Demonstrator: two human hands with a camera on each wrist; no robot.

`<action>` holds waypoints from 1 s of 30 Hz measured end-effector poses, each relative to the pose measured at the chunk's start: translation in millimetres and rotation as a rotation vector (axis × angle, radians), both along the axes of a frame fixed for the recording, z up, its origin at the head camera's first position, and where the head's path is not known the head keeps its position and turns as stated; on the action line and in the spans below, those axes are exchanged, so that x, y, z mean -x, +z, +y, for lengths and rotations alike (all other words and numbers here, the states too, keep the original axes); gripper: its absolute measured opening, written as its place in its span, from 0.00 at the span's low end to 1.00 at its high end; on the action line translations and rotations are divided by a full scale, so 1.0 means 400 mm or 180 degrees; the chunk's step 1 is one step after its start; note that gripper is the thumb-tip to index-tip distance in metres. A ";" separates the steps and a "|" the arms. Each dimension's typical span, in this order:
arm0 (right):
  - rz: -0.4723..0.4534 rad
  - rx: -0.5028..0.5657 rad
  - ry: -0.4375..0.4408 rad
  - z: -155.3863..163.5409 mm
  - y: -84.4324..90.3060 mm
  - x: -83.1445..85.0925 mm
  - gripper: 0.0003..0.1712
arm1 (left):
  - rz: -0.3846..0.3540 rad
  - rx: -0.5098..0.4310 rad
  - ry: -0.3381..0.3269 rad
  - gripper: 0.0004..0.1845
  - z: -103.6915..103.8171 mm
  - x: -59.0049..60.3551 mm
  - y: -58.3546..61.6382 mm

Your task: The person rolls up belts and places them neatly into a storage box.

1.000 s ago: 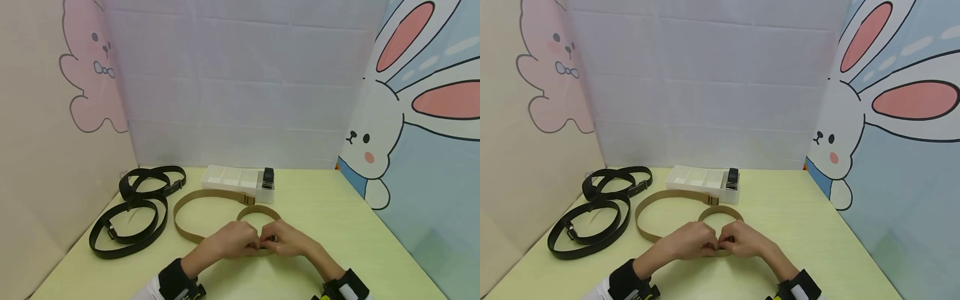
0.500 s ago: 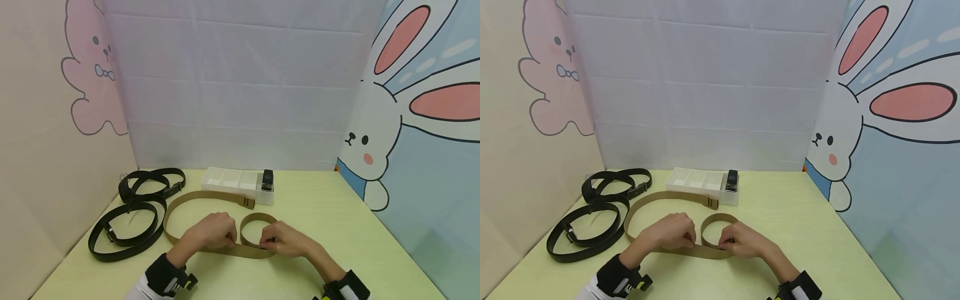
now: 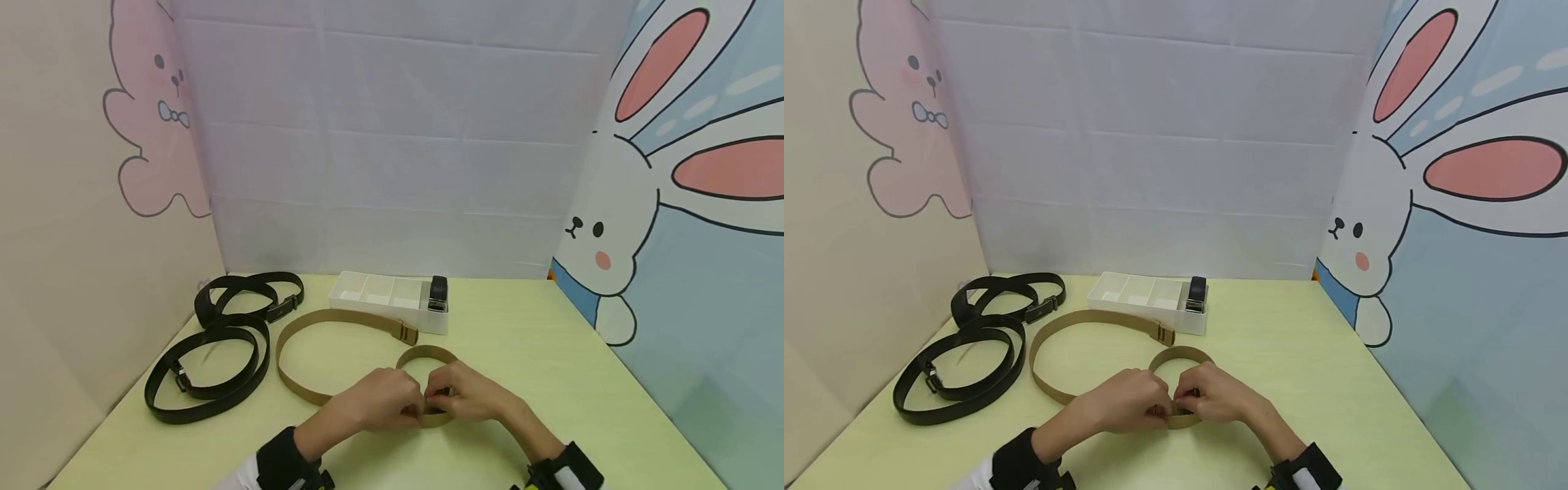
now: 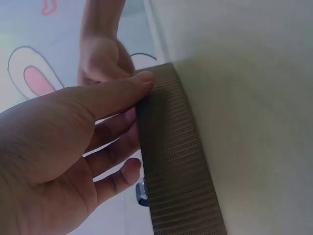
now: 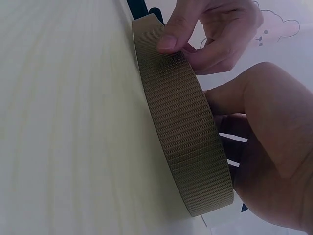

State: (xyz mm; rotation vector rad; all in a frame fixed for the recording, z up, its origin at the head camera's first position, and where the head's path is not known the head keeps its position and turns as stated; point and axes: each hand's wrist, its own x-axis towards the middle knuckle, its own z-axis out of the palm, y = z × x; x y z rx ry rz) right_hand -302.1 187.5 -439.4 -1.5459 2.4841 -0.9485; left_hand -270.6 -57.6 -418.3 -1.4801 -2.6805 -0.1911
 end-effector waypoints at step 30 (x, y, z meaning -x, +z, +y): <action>0.0017 -0.0081 -0.0343 0.002 -0.002 -0.001 0.11 | -0.0095 -0.0259 0.0497 0.10 -0.102 0.086 0.004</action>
